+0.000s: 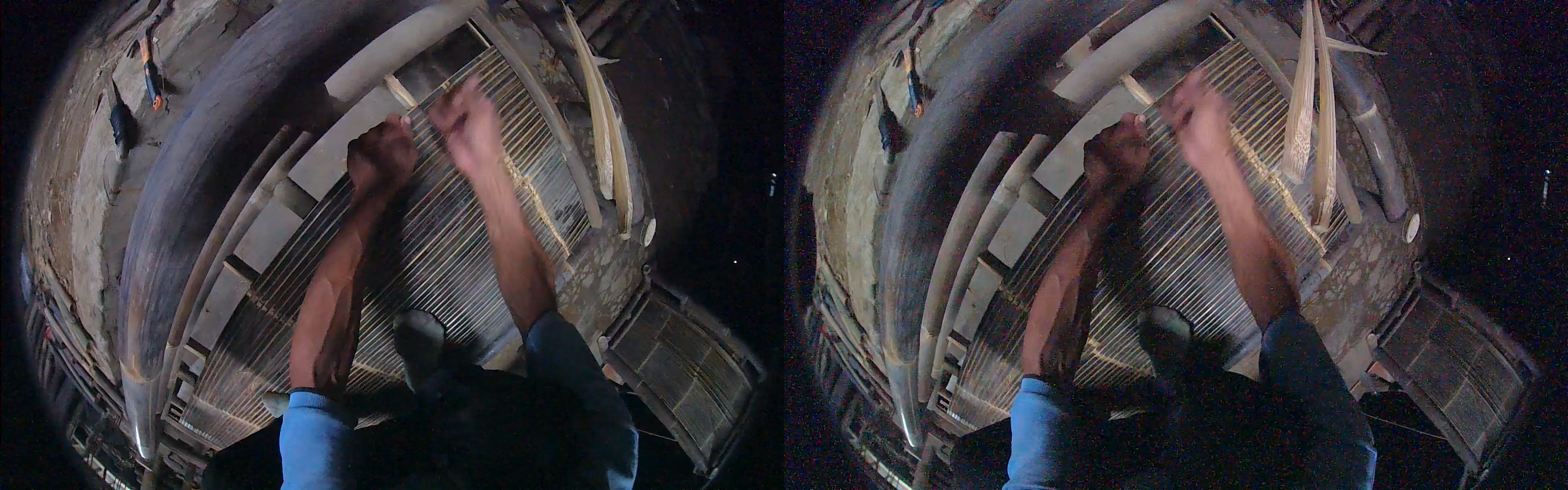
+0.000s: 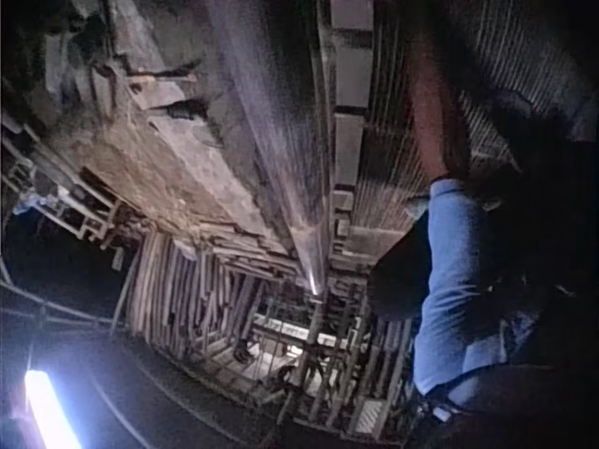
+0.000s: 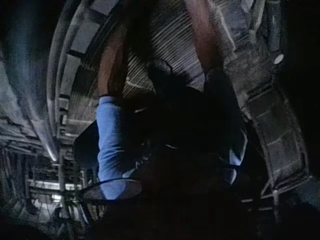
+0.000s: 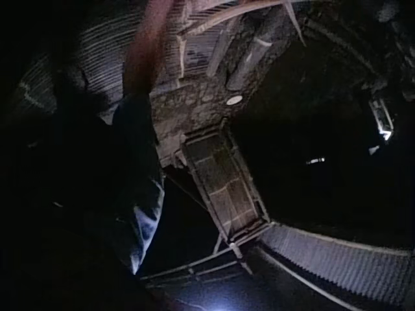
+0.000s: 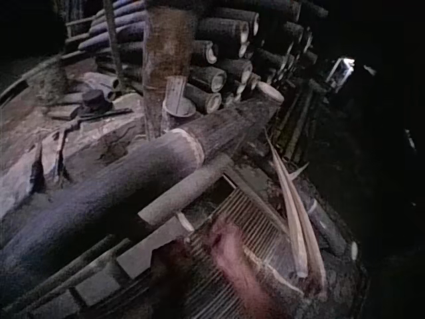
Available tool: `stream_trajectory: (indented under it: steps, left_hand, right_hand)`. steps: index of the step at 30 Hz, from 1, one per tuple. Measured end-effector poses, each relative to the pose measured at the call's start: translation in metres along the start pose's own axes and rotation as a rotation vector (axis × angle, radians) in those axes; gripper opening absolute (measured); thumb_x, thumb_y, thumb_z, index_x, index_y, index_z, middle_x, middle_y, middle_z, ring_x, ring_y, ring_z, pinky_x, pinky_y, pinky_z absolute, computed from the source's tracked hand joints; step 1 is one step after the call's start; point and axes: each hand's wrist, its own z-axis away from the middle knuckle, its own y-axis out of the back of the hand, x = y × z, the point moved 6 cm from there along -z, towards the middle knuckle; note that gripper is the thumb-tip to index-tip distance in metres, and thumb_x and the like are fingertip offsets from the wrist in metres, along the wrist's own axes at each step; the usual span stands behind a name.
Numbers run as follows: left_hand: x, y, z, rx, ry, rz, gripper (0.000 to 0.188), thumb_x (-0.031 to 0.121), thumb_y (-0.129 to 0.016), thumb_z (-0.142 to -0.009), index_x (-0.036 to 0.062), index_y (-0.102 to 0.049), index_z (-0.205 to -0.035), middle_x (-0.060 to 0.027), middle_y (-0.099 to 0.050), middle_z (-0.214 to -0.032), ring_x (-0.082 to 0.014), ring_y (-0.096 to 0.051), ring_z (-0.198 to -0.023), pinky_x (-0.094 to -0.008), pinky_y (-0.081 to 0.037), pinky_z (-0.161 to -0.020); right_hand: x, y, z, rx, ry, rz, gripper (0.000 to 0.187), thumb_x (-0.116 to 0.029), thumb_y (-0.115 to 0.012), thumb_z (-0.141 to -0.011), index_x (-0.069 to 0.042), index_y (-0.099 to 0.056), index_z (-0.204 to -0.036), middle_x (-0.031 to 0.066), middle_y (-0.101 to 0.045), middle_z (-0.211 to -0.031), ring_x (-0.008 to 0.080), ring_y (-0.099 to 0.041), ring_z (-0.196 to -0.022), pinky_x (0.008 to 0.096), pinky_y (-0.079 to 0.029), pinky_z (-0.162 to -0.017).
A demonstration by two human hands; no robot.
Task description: The person weaves a bamboo mat by threading long strips of bamboo through a frame of tied bamboo slats by hand.
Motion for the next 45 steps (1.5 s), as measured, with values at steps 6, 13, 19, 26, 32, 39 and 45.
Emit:
stream_trajectory:
  steps: [6,13,19,26,32,39,45]
  left_hand:
    - [0.017,-0.025,0.007,-0.004,-0.090,-0.062,0.029,0.027,-0.051,-0.098,0.0078,-0.061,-0.079,-0.0160,-0.066,-0.070,-0.0357,-0.067,-0.066,-0.0485,-0.055,-0.063]
    - [0.022,-0.010,0.019,-0.186,-0.086,-0.137,0.050,0.037,-0.051,-0.097,0.0024,-0.050,-0.133,-0.0245,-0.058,-0.126,-0.0395,-0.052,-0.125,-0.0532,-0.040,-0.102]
    - [0.029,0.037,0.125,-0.353,-0.354,-0.223,0.067,0.037,-0.049,-0.098,0.0084,-0.028,-0.155,-0.0261,-0.023,-0.158,-0.0432,-0.021,-0.147,-0.0520,-0.009,-0.122]
    - [-0.044,0.105,0.226,-0.596,-0.413,-0.235,0.074,0.032,-0.065,-0.084,0.0090,-0.038,-0.149,-0.0251,-0.039,-0.147,-0.0434,-0.033,-0.140,-0.0523,-0.034,-0.113]
    - [-0.142,0.197,0.248,-0.662,-0.474,-0.419,0.053,0.027,-0.063,-0.079,0.0078,-0.055,-0.128,-0.0214,-0.051,-0.126,-0.0416,-0.054,-0.116,-0.0498,-0.048,-0.099]
    - [-0.089,0.300,0.227,-0.593,-0.633,-0.573,0.024,0.016,-0.062,-0.075,0.0029,-0.066,-0.094,-0.0184,-0.057,-0.109,-0.0367,-0.057,-0.106,-0.0462,-0.050,-0.089]
    - [-0.078,0.359,0.233,-0.486,-0.541,-0.584,0.031,0.010,-0.065,-0.072,-0.0015,-0.065,-0.101,-0.0203,-0.058,-0.103,-0.0387,-0.055,-0.105,-0.0516,-0.045,-0.091]
  right_hand:
    - [-0.021,0.009,0.035,-0.234,-0.065,-0.019,0.038,-0.024,-0.051,-0.103,-0.006,-0.053,-0.069,0.0008,-0.051,-0.065,0.0113,-0.049,-0.064,0.0285,-0.040,-0.064]
    - [-0.026,0.008,0.119,-0.713,-0.505,0.443,0.038,-0.028,-0.057,-0.100,-0.001,-0.066,-0.075,0.0067,-0.065,-0.076,0.0138,-0.062,-0.072,0.0271,-0.046,-0.075]
    - [-0.068,0.108,0.121,-0.171,0.141,0.943,0.018,-0.022,-0.069,-0.093,-0.007,-0.073,-0.101,0.0072,-0.070,-0.090,0.0163,-0.067,-0.079,0.0329,-0.054,-0.070]
    - [-0.119,0.166,0.057,0.264,0.033,0.205,0.038,-0.036,-0.065,-0.097,0.000,-0.060,-0.110,0.0096,-0.068,-0.089,0.0131,-0.061,-0.066,0.0276,-0.051,-0.058]
    - [-0.125,0.136,-0.037,0.194,-0.344,-0.336,0.042,-0.042,-0.066,-0.095,-0.002,-0.059,-0.106,0.0074,-0.065,-0.079,0.0142,-0.056,-0.058,0.0271,-0.048,-0.051]
    - [-0.138,0.165,-0.099,0.221,-0.096,-0.423,0.027,-0.034,-0.068,-0.095,-0.010,-0.057,-0.086,-0.0007,-0.054,-0.067,0.0116,-0.051,-0.056,0.0213,-0.047,-0.049]
    - [-0.133,0.120,-0.029,0.098,0.047,-0.402,0.025,-0.032,-0.059,-0.100,-0.010,-0.061,-0.112,0.0021,-0.059,-0.080,0.0138,-0.054,-0.065,0.0298,-0.048,-0.055]
